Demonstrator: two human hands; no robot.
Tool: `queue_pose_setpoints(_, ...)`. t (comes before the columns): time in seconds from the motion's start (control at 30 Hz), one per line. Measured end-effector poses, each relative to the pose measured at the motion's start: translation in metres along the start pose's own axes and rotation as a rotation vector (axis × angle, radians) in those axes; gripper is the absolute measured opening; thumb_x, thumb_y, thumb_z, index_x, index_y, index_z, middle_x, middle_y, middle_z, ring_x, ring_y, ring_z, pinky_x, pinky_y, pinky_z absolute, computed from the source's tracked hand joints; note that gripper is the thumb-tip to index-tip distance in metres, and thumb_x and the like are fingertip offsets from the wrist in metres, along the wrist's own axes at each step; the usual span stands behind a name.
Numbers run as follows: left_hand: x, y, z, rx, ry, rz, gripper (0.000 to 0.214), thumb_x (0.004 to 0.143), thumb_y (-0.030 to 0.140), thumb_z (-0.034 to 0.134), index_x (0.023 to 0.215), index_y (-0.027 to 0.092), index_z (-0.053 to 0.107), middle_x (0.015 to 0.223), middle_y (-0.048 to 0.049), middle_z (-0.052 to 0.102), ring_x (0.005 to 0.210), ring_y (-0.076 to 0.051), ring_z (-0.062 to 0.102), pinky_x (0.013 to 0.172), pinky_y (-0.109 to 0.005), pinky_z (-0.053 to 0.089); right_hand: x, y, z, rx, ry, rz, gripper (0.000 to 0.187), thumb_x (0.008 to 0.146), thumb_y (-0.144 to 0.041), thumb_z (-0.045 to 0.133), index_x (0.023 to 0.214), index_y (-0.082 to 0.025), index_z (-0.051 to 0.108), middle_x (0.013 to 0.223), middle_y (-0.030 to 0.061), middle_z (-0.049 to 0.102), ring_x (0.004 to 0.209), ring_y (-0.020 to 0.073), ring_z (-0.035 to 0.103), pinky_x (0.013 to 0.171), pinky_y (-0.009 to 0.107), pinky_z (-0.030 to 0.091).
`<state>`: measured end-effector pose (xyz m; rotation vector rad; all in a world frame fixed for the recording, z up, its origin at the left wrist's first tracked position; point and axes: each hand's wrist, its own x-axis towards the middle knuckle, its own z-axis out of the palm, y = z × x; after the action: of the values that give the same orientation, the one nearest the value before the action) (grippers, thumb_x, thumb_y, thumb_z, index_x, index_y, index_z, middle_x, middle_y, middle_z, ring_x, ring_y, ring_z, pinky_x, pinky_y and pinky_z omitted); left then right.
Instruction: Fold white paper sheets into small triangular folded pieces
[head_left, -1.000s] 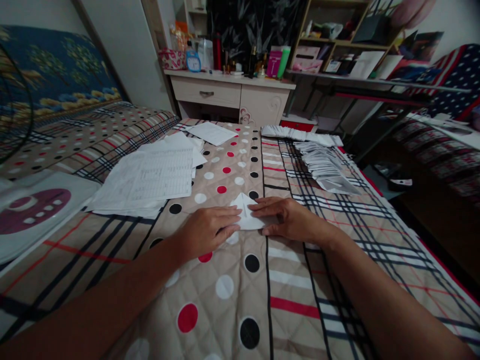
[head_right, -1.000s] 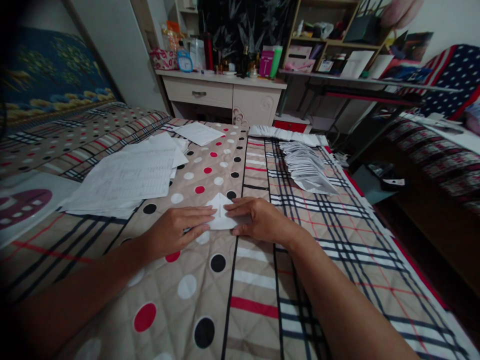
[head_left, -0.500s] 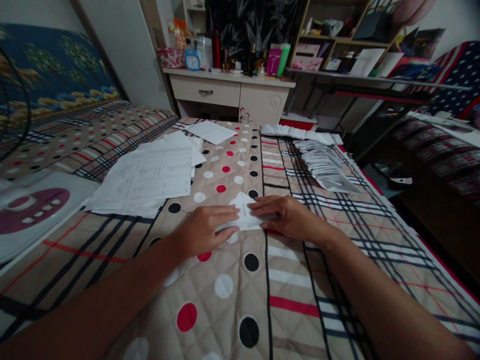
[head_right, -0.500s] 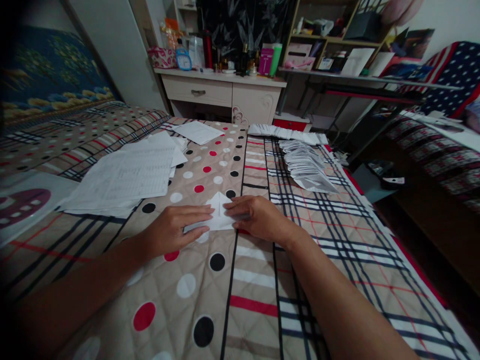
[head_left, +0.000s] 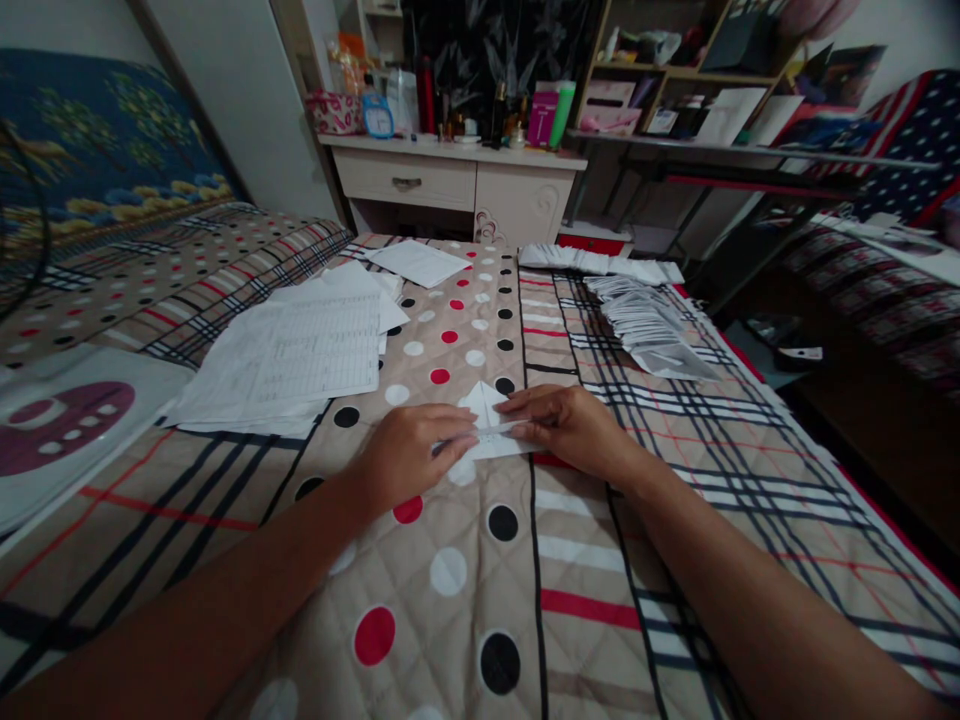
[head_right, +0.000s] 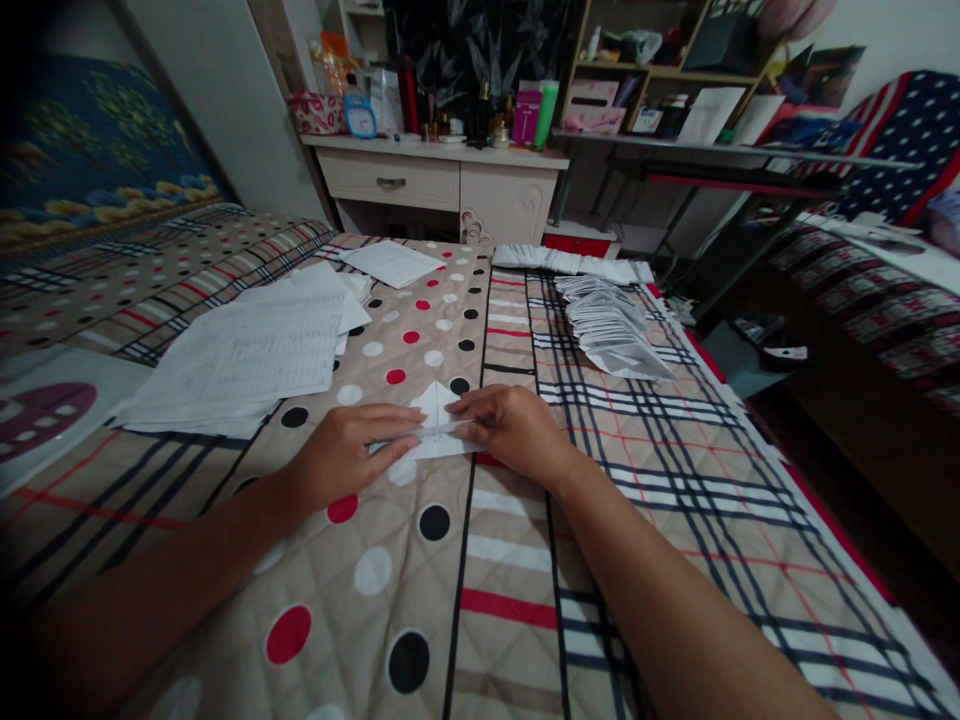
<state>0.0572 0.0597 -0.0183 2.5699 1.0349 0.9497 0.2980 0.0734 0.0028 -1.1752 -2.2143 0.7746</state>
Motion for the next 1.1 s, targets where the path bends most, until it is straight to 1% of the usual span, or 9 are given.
queue_pose_setpoints(0.13, 0.002, -0.002, -0.002, -0.027, -0.008, -0.101, 0.018, 0.09, 0.025, 0.057, 0.092, 0.021, 0.074, 0.098, -0.0047, 0.073, 0.086, -0.018, 0.069, 0.079, -0.033, 0.057, 0.0, -0.002, 0.002, -0.019, 0.039, 0.043, 0.014, 0.084, -0.024, 0.065, 0.092, -0.026, 0.076, 0.107, 0.002, 0.074, 0.097, 0.0197, 0.068, 0.084, 0.032, 0.054)
queue_pose_setpoints(0.27, 0.004, -0.004, -0.002, -0.033, 0.007, -0.177, 0.014, 0.088, 0.025, 0.06, 0.086, 0.021, 0.074, 0.096, -0.0043, 0.069, 0.085, -0.017, 0.065, 0.078, -0.032, 0.054, 0.0, -0.006, 0.004, -0.048, 0.081, 0.065, 0.013, 0.083, -0.021, 0.065, 0.088, -0.026, 0.076, 0.105, 0.0014, 0.074, 0.098, 0.02, 0.067, 0.084, 0.033, 0.053)
queue_pose_setpoints(0.47, 0.006, -0.007, 0.0, -0.08, 0.038, -0.265, 0.011, 0.084, 0.026, 0.065, 0.079, 0.019, 0.073, 0.091, -0.0033, 0.066, 0.081, -0.016, 0.063, 0.075, -0.032, 0.052, 0.003, -0.012, 0.006, -0.085, 0.106, 0.092, 0.012, 0.08, -0.016, 0.066, 0.073, -0.023, 0.073, 0.103, 0.0008, 0.074, 0.096, 0.0199, 0.067, 0.083, 0.034, 0.052)
queue_pose_setpoints(0.6, 0.008, -0.007, 0.002, -0.078, 0.056, -0.27, 0.011, 0.082, 0.026, 0.066, 0.077, 0.018, 0.072, 0.088, -0.0036, 0.067, 0.08, -0.016, 0.064, 0.075, -0.032, 0.053, 0.004, -0.013, 0.007, -0.089, 0.137, 0.126, 0.011, 0.078, -0.016, 0.068, 0.071, -0.023, 0.072, 0.102, 0.0008, 0.074, 0.091, 0.0194, 0.068, 0.082, 0.033, 0.052)
queue_pose_setpoints(0.73, 0.008, -0.008, 0.002, -0.068, 0.075, -0.26, 0.009, 0.081, 0.025, 0.068, 0.076, 0.018, 0.071, 0.088, -0.0036, 0.067, 0.081, -0.017, 0.065, 0.075, -0.033, 0.054, 0.005, -0.012, 0.01, -0.083, 0.161, 0.143, 0.01, 0.077, -0.015, 0.069, 0.072, -0.023, 0.072, 0.101, 0.0009, 0.074, 0.091, 0.0198, 0.068, 0.082, 0.033, 0.052)
queue_pose_setpoints(0.93, 0.007, -0.009, 0.004, -0.069, 0.069, -0.274, 0.006, 0.078, 0.022, 0.071, 0.075, 0.018, 0.07, 0.089, -0.0036, 0.066, 0.084, -0.018, 0.064, 0.077, -0.033, 0.054, 0.005, -0.013, 0.012, -0.094, 0.188, 0.154, 0.008, 0.074, -0.015, 0.07, 0.071, -0.022, 0.072, 0.1, 0.0012, 0.074, 0.09, 0.02, 0.068, 0.082, 0.033, 0.051)
queue_pose_setpoints(1.03, 0.006, -0.01, 0.004, -0.041, 0.063, -0.294, 0.006, 0.077, 0.023, 0.072, 0.075, 0.018, 0.069, 0.093, -0.0042, 0.065, 0.088, -0.019, 0.063, 0.079, -0.035, 0.053, 0.005, -0.013, 0.012, -0.102, 0.194, 0.157, 0.008, 0.074, -0.015, 0.071, 0.07, -0.022, 0.071, 0.1, 0.0015, 0.074, 0.09, 0.0201, 0.068, 0.08, 0.032, 0.051)
queue_pose_setpoints(1.1, 0.006, -0.011, 0.003, 0.016, 0.053, -0.301, 0.009, 0.075, 0.025, 0.074, 0.076, 0.019, 0.068, 0.094, -0.0042, 0.064, 0.092, -0.021, 0.061, 0.083, -0.038, 0.051, 0.005, -0.013, 0.012, -0.102, 0.198, 0.158, 0.007, 0.073, -0.015, 0.071, 0.07, -0.022, 0.07, 0.1, 0.0016, 0.074, 0.089, 0.02, 0.068, 0.079, 0.031, 0.051)
